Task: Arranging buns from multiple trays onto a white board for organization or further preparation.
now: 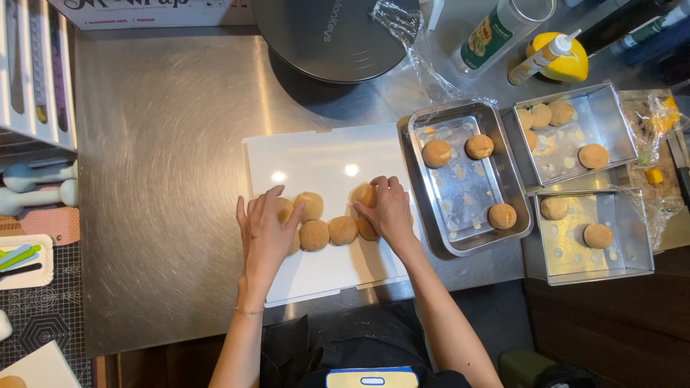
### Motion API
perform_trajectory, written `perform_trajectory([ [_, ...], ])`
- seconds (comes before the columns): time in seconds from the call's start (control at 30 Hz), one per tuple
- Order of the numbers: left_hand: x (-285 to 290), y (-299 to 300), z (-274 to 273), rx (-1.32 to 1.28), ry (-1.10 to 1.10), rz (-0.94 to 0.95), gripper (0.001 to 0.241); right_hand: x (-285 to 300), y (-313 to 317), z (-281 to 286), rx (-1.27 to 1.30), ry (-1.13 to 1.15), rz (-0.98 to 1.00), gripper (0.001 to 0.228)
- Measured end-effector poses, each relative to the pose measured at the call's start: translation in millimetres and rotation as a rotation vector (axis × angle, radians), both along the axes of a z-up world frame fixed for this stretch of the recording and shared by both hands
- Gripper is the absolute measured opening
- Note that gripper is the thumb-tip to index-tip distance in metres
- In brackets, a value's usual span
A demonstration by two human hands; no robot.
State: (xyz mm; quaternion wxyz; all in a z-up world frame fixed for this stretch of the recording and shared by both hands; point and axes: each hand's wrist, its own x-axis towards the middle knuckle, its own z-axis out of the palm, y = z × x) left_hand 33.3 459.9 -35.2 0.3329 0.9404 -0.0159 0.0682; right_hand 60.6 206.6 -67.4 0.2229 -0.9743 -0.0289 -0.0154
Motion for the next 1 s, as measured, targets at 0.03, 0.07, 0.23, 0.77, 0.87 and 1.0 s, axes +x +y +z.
perform_trajectory([
  [0.03,-1.2,2.8,0.6,0.000,-0.001,0.012,0.054,-0.9,3.1,-0.6,-0.027,-0.004,-0.033,0.055],
  [0.07,-2.6,5.6,1.2,0.001,-0.002,0.022,0.053,-2.4,6.3,-1.4,-0.054,-0.006,-0.069,0.055],
  [0.23,-14.6,19.1,10.4,-0.069,0.014,0.054,0.052,-2.0,11.5,-3.5,-0.050,0.025,-0.095,0.058],
  [0.77,83.6,-303.4,1.7,-0.517,0.132,-0.508,0.038,-94.2,-286.2,59.7,0.248,-0.306,-0.564,0.028],
  [0.87,129.3,-382.5,-48.8,-0.250,-0.176,-0.509,0.050,-118.3,-323.8,61.2,0.308,-0.239,-0.614,0.027],
  [1.0,146.3,-428.2,-68.3,0.081,0.019,-0.389,0.079,-131.6,-348.9,65.6,0.359,-0.157,-0.596,0.025],
])
